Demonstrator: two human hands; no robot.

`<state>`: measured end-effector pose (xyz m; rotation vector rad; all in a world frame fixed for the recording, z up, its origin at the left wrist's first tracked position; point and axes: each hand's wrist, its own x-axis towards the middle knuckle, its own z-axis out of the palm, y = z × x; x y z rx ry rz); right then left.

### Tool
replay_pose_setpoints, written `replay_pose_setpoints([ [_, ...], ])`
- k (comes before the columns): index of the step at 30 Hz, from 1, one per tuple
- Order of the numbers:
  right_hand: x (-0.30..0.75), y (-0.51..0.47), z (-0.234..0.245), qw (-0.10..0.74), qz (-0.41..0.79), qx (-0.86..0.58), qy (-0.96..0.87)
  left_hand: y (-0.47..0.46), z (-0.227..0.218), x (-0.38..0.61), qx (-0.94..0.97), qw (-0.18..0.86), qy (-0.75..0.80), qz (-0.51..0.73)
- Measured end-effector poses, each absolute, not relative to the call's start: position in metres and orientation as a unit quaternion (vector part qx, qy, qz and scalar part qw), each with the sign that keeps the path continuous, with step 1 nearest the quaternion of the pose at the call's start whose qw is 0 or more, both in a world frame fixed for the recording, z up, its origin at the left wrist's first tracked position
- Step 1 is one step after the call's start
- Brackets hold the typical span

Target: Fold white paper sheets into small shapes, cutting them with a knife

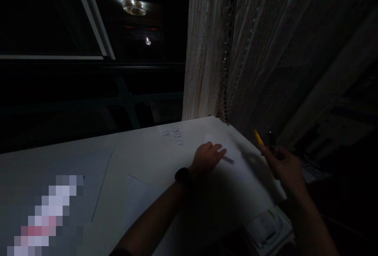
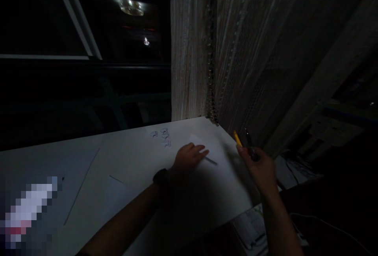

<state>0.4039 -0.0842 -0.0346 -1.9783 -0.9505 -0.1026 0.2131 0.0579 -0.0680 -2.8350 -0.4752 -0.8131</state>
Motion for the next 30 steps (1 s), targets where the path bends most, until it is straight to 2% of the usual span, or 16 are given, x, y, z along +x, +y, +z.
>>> replay_pose_setpoints([
  [4,0.387,-0.065,-0.046,0.309,-0.013,-0.849,-0.429,0.032,-0.085,0.241,-0.975,0.075,-0.132,-0.164],
  [7,0.37,-0.053,-0.061,0.19,0.006,-0.868,-0.458,0.029,-0.093,0.243,-0.979,0.056,-0.127,-0.152],
  [9,0.365,-0.049,-0.069,0.15,0.009,-0.873,-0.464,0.029,-0.092,0.239,-0.98,0.037,-0.123,-0.153],
  [16,0.363,-0.051,-0.079,0.116,-0.023,-0.864,-0.49,0.025,-0.07,0.196,-0.989,-0.019,-0.123,-0.083],
  [23,0.364,-0.05,-0.078,0.118,-0.04,-0.848,-0.515,0.038,-0.055,0.092,-0.95,-0.006,-0.288,-0.116],
  [30,0.363,-0.051,-0.078,0.093,-0.055,-0.828,-0.551,0.025,-0.067,0.003,-0.92,0.053,-0.355,-0.16],
])
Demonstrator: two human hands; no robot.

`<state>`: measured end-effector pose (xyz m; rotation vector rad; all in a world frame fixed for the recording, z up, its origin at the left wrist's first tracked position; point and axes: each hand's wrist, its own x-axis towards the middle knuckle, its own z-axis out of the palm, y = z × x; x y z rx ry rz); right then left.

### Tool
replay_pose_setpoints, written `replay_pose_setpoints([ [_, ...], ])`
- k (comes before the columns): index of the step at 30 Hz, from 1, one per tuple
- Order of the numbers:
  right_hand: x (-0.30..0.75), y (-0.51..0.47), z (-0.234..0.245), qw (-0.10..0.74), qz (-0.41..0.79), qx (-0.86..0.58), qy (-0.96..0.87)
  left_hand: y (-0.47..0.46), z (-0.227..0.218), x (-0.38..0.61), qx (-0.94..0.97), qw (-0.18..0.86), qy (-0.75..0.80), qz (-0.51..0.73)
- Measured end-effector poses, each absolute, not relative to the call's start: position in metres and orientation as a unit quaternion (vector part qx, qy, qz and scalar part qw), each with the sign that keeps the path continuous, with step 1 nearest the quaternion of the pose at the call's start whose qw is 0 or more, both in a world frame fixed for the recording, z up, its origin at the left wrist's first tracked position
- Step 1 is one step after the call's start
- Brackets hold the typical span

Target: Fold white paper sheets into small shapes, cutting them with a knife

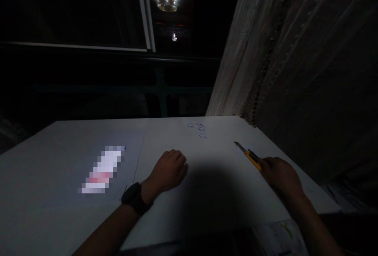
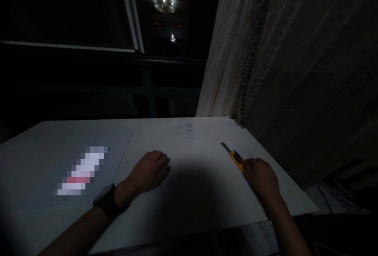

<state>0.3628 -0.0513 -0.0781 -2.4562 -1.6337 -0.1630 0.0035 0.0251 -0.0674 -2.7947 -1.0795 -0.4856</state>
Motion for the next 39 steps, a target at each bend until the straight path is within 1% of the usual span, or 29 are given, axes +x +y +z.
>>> replay_pose_setpoints([
  [4,0.361,-0.048,-0.073,0.094,-0.037,-0.836,-0.54,0.021,-0.077,-0.014,-0.912,0.072,-0.376,-0.149],
  [6,0.351,-0.047,-0.067,0.098,-0.058,-0.836,-0.536,0.022,-0.081,-0.016,-0.911,0.082,-0.377,-0.144],
  [8,0.328,-0.045,-0.06,0.135,-0.083,-0.822,-0.547,0.022,-0.084,-0.016,-0.909,0.091,-0.379,-0.145],
  [9,0.311,-0.043,-0.056,0.176,-0.073,-0.803,-0.565,0.022,-0.085,-0.016,-0.907,0.095,-0.383,-0.147],
  [11,0.269,-0.039,-0.051,0.238,0.019,-0.744,-0.624,0.021,-0.085,-0.016,-0.9,0.101,-0.395,-0.154],
  [12,0.247,-0.035,-0.05,0.242,0.084,-0.701,-0.665,0.02,-0.085,-0.017,-0.895,0.104,-0.402,-0.16],
  [13,0.226,-0.03,-0.049,0.239,0.149,-0.647,-0.709,0.02,-0.085,-0.018,-0.891,0.104,-0.409,-0.166],
  [15,0.19,-0.018,-0.051,0.233,0.232,-0.582,-0.744,0.02,-0.085,-0.02,-0.883,0.1,-0.423,-0.177],
  [16,0.177,-0.011,-0.053,0.236,0.256,-0.574,-0.741,0.021,-0.085,-0.021,-0.88,0.095,-0.429,-0.182],
  [19,0.157,0.008,-0.059,0.19,0.335,-0.55,-0.741,0.024,-0.082,-0.026,-0.868,0.072,-0.447,-0.203],
  [21,0.157,0.019,-0.061,0.179,0.391,-0.532,-0.729,0.026,-0.079,-0.031,-0.864,0.049,-0.449,-0.222],
  [24,0.167,0.032,-0.056,0.194,0.456,-0.505,-0.706,0.03,-0.072,-0.039,-0.866,-0.009,-0.432,-0.25],
  [29,0.189,0.042,-0.04,0.216,0.501,-0.477,-0.689,0.038,-0.061,-0.045,-0.84,-0.187,-0.421,-0.287],
  [31,0.199,0.044,-0.037,0.229,0.513,-0.454,-0.692,0.042,-0.058,-0.045,-0.829,-0.232,-0.417,-0.292],
  [34,0.215,0.047,-0.037,0.29,0.526,-0.442,-0.666,0.048,-0.055,-0.044,-0.822,-0.254,-0.409,-0.304],
  [39,0.233,0.057,-0.043,0.477,0.516,-0.47,-0.533,0.061,-0.048,-0.039,-0.784,-0.255,-0.439,-0.357],
])
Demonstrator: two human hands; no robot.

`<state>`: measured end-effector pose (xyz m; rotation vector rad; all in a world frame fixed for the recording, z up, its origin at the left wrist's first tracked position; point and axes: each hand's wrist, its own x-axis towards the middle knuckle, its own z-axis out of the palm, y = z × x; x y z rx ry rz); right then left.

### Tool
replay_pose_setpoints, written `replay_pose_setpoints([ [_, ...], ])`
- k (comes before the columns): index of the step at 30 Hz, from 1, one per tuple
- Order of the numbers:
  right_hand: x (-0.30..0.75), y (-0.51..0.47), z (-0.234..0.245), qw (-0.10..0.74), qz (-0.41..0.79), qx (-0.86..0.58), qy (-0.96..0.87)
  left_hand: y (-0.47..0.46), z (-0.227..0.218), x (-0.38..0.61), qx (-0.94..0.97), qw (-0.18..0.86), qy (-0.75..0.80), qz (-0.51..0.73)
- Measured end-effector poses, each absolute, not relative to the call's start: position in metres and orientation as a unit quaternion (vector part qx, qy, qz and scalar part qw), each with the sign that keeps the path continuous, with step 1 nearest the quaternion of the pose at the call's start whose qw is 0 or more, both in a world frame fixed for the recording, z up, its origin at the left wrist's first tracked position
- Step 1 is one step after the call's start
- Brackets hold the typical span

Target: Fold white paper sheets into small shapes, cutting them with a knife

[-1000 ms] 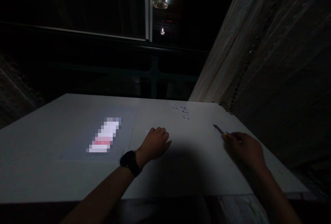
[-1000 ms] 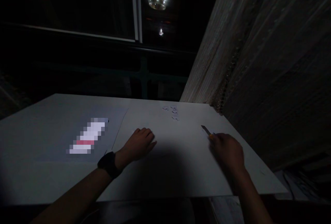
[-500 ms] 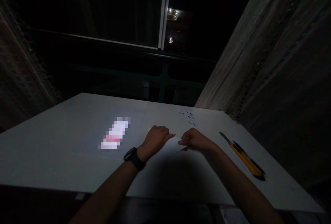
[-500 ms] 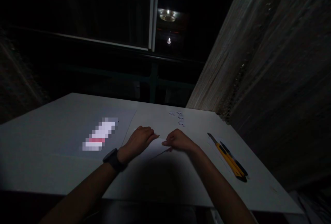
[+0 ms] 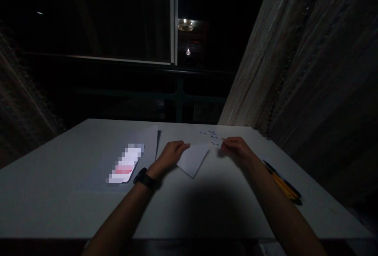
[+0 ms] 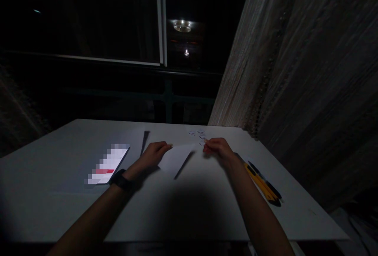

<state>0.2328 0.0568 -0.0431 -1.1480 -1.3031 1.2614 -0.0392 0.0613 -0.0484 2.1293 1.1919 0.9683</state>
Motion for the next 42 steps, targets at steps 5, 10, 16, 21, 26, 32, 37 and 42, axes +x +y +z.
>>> replay_pose_setpoints([
  [5,0.203,0.054,-0.061,0.521,0.582,-0.455,-0.427,0.075,-0.056,-0.026,0.716,0.282,0.467,0.436],
  [10,0.165,0.044,-0.082,0.482,0.628,-0.4,-0.461,0.075,-0.076,-0.02,0.697,0.271,0.491,0.446],
  [16,0.156,0.041,-0.09,0.546,0.568,-0.424,-0.446,0.063,-0.079,-0.021,0.735,0.17,0.522,0.398],
  [21,0.157,0.038,-0.086,0.567,0.566,-0.41,-0.436,0.058,-0.077,-0.019,0.763,0.092,0.52,0.373],
  [26,0.156,0.038,-0.086,0.591,0.532,-0.433,-0.425,0.057,-0.078,-0.019,0.781,0.044,0.511,0.357],
  [32,0.159,0.039,-0.086,0.597,0.533,-0.426,-0.422,0.057,-0.08,-0.02,0.793,0.012,0.499,0.349],
  [37,0.159,0.041,-0.088,0.605,0.514,-0.447,-0.411,0.051,-0.077,-0.019,0.804,0.052,0.459,0.375],
  [42,0.161,0.041,-0.085,0.629,0.509,-0.45,-0.377,0.045,-0.075,-0.016,0.847,0.091,0.408,0.329],
])
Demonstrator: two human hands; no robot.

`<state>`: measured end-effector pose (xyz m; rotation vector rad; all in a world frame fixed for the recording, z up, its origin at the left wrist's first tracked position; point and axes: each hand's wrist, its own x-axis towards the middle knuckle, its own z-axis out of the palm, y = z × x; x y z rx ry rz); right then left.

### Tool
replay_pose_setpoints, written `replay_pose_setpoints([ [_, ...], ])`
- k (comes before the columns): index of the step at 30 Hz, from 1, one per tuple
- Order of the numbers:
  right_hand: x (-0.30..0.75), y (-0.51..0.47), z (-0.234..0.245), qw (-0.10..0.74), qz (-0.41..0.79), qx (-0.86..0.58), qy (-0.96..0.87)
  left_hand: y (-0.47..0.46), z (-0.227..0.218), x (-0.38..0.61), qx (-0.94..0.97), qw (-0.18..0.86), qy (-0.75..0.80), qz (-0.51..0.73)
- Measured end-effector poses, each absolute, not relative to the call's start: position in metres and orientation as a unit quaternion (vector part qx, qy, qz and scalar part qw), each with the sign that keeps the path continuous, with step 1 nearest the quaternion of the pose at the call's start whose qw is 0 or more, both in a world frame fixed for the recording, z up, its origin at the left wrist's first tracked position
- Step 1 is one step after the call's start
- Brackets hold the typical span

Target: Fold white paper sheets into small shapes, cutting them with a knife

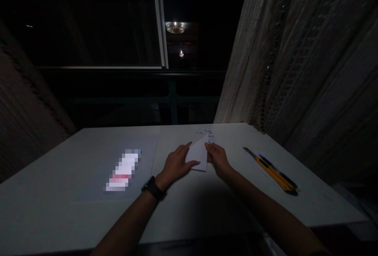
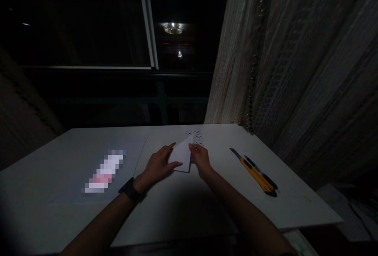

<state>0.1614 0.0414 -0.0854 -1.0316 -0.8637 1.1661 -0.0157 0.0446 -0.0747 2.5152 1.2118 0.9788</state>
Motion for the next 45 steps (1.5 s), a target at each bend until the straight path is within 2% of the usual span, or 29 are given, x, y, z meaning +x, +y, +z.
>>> replay_pose_setpoints([
  [6,0.162,0.041,-0.085,0.624,0.531,-0.449,-0.357,0.043,-0.076,-0.015,0.873,0.111,0.397,0.259],
  [17,0.166,0.042,-0.088,0.538,0.536,-0.467,-0.454,0.043,-0.072,-0.016,0.834,0.085,0.469,0.278],
  [25,0.163,0.039,-0.084,0.552,0.514,-0.471,-0.457,0.043,-0.073,-0.014,0.819,0.094,0.473,0.311],
  [29,0.162,0.038,-0.079,0.565,0.519,-0.462,-0.444,0.044,-0.073,-0.013,0.812,0.182,0.427,0.353],
  [34,0.164,0.036,-0.077,0.592,0.532,-0.407,-0.448,0.043,-0.07,-0.011,0.74,0.478,0.306,0.361],
  [36,0.165,0.036,-0.076,0.6,0.536,-0.396,-0.442,0.042,-0.068,-0.01,0.706,0.549,0.279,0.35],
  [41,0.166,0.036,-0.075,0.612,0.542,-0.379,-0.433,0.043,-0.066,-0.012,0.656,0.593,0.293,0.364],
  [45,0.174,0.037,-0.071,0.589,0.486,-0.407,-0.502,0.048,-0.069,-0.014,0.599,0.615,0.334,0.389],
])
